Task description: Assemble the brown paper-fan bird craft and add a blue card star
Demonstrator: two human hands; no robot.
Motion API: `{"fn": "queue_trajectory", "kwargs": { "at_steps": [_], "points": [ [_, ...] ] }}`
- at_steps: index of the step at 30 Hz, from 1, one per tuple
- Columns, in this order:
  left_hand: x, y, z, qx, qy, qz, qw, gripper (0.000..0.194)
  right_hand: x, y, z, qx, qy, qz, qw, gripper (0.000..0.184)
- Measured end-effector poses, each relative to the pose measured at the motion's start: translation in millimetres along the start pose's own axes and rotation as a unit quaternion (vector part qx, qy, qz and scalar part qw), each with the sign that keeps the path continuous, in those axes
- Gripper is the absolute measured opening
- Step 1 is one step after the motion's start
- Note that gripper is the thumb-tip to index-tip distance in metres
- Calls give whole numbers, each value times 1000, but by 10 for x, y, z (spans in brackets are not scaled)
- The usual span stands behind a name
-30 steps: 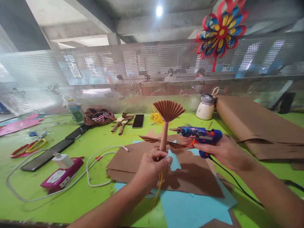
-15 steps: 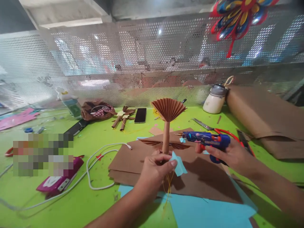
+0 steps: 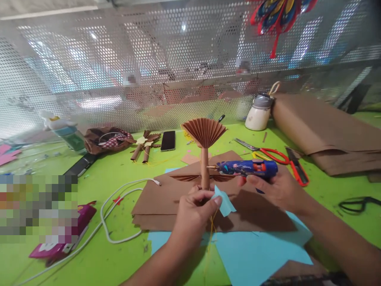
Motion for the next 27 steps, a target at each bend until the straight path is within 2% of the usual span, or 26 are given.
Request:
{"fn": "queue_trajectory", "kwargs": {
  "at_steps": [5, 11, 18, 27],
  "points": [
    [16, -13, 36, 1, 15, -2, 1000, 24, 17, -45, 14, -32, 9, 29, 999, 29],
    [26, -49, 32, 31, 24, 6, 999, 21, 48, -33, -97, -37, -22, 7, 999, 28],
    [50, -63, 24, 56, 33, -2, 998, 16, 70, -29, -10, -1, 25, 22, 999, 17],
    [44, -53, 29, 8, 34, 17, 999, 22, 90, -53, -29, 14, 6, 8, 1000, 22]
  ]
}}
Point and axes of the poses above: each hand's wrist, its own x-axis away from the middle knuckle, its own y-axis out of the back of the hand, z = x × y, the point moved 5 cm from there along -x, towards the middle knuckle, and after that the axes turned 2 degrees about z, right-handed, at the moved point
